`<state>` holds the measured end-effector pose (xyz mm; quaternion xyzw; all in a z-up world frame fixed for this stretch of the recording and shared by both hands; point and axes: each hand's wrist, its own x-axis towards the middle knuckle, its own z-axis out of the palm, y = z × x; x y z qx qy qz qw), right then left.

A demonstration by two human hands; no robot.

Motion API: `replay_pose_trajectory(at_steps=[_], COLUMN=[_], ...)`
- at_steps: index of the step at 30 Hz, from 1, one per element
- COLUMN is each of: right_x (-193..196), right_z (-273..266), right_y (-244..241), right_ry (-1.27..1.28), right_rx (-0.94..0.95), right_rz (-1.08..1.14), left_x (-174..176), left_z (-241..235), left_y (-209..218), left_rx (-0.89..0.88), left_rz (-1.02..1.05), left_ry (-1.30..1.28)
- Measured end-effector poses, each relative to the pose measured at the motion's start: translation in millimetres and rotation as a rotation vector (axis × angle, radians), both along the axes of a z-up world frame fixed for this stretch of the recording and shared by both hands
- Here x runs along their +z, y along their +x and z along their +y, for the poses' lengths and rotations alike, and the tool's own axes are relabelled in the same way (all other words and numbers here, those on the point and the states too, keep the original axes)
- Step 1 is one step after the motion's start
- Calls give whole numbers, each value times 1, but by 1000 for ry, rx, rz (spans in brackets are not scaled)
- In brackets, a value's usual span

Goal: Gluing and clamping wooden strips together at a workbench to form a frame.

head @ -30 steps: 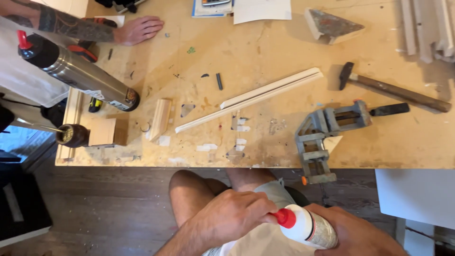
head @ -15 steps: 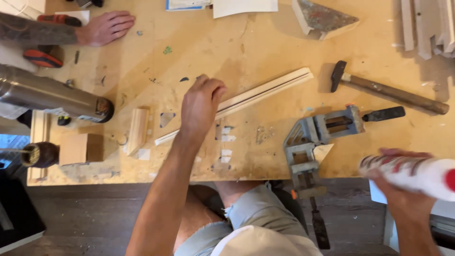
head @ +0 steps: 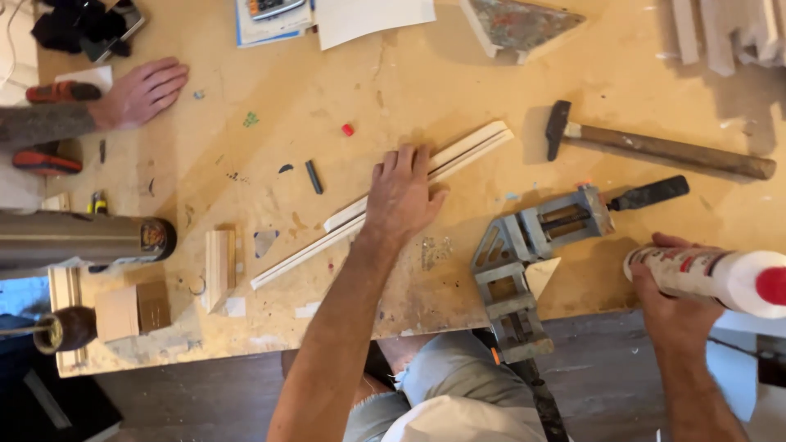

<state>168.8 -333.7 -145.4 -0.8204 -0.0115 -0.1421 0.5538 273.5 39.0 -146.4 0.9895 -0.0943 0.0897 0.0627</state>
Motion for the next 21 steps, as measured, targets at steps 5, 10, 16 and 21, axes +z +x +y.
replay_pose_trajectory(at_steps=[5,10,16,21], right_x=[2,10,-1,4], right_z=[-9,-11,-18,-7], right_y=[4,4,8,1], right_ry=[-78,-14,128,-219], right_rx=[-6,9,-78,-131], right_rz=[34,109,171,143], left_x=[-18,49,102,89], left_z=[4,7,23,25], left_y=[11,-43,-188,-305], left_rx=[-38,-86,70,230], left_rz=[1,-210,-183,-168], left_ry=[-40,-123,-402,-381])
